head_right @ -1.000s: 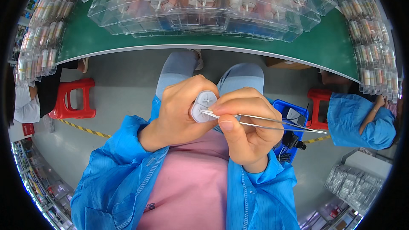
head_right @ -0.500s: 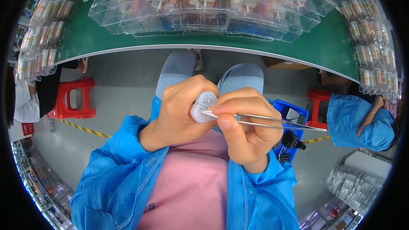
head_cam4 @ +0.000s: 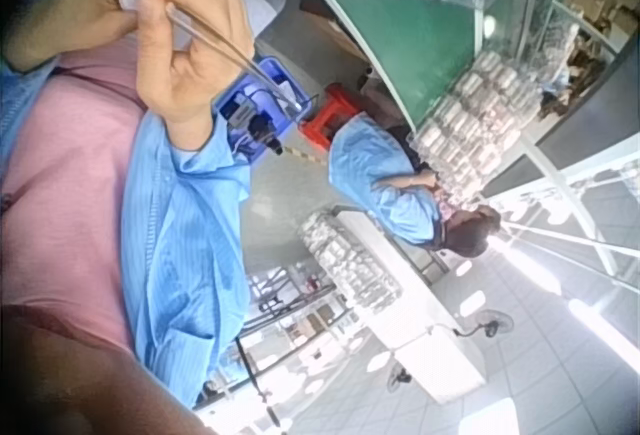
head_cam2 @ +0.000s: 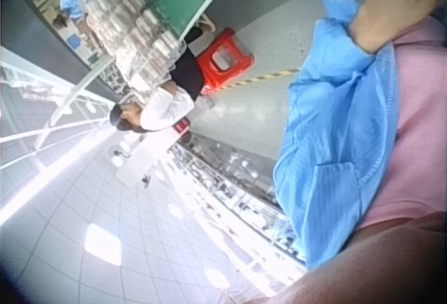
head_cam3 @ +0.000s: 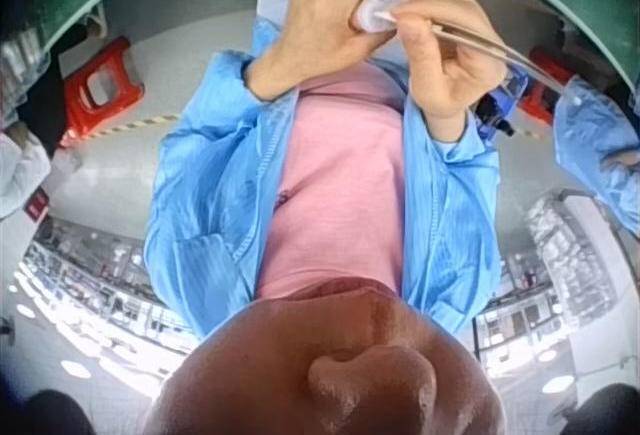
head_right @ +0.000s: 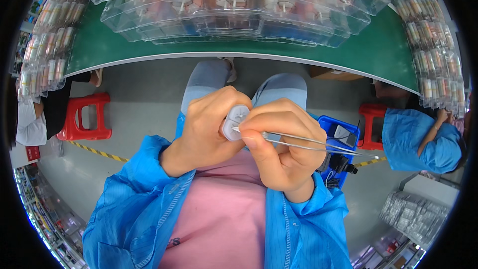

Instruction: Assembling small plastic products using tweezers in a factory production setting.

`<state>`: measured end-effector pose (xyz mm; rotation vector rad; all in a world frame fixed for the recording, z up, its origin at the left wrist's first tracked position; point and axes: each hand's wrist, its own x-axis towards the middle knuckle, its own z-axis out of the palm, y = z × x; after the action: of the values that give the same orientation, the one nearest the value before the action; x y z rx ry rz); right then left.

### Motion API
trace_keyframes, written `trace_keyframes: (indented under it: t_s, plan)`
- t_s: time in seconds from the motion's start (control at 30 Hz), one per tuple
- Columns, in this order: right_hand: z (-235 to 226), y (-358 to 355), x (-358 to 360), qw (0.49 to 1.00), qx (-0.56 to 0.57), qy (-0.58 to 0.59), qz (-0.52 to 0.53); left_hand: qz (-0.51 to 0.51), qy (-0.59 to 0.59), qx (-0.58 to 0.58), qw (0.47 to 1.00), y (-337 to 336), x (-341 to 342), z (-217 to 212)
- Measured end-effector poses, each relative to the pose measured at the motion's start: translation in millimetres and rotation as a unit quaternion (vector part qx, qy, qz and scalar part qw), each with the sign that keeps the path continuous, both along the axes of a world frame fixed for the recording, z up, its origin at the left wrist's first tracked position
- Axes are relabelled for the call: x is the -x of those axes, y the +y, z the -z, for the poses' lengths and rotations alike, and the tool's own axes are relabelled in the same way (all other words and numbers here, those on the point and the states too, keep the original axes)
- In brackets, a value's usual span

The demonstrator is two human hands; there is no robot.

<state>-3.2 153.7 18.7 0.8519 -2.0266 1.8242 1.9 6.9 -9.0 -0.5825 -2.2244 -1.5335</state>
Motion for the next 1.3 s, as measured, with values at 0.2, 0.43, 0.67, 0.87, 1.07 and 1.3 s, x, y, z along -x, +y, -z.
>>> trace_keyframes:
  t_s: [0.2, 0.43, 0.67, 0.87, 1.07, 1.3]
  plan:
    - [-1.1, 1.2, -0.2, 1.0, -0.002, -0.014, 0.005, -0.004, -0.006, 0.021, 1.0, 1.4, -0.7, 0.4]
    - [-11.3, 1.5, -0.8, 0.996, -0.088, 0.009, 0.03, -0.049, 0.049, 0.103, 0.992, -0.7, 2.4, 4.0]
    - [-3.1, 5.5, -4.6, 0.994, 0.082, -0.031, 0.058, -0.043, 0.011, 0.062, 0.997, -0.5, 2.7, -1.7]
    - [1.4, 10.4, -3.0, 0.984, 0.132, -0.068, 0.1, -0.047, 0.008, 0.047, 0.998, -0.9, 2.0, -1.4]
    - [6.7, 10.1, -4.4, 0.985, 0.133, -0.078, 0.083, -0.051, 0.012, 0.044, 0.998, -1.1, 1.5, -2.0]
    - [10.8, 10.4, -3.1, 0.985, 0.129, -0.066, 0.096, -0.059, 0.011, 0.047, 0.997, -0.9, 1.0, -1.0]
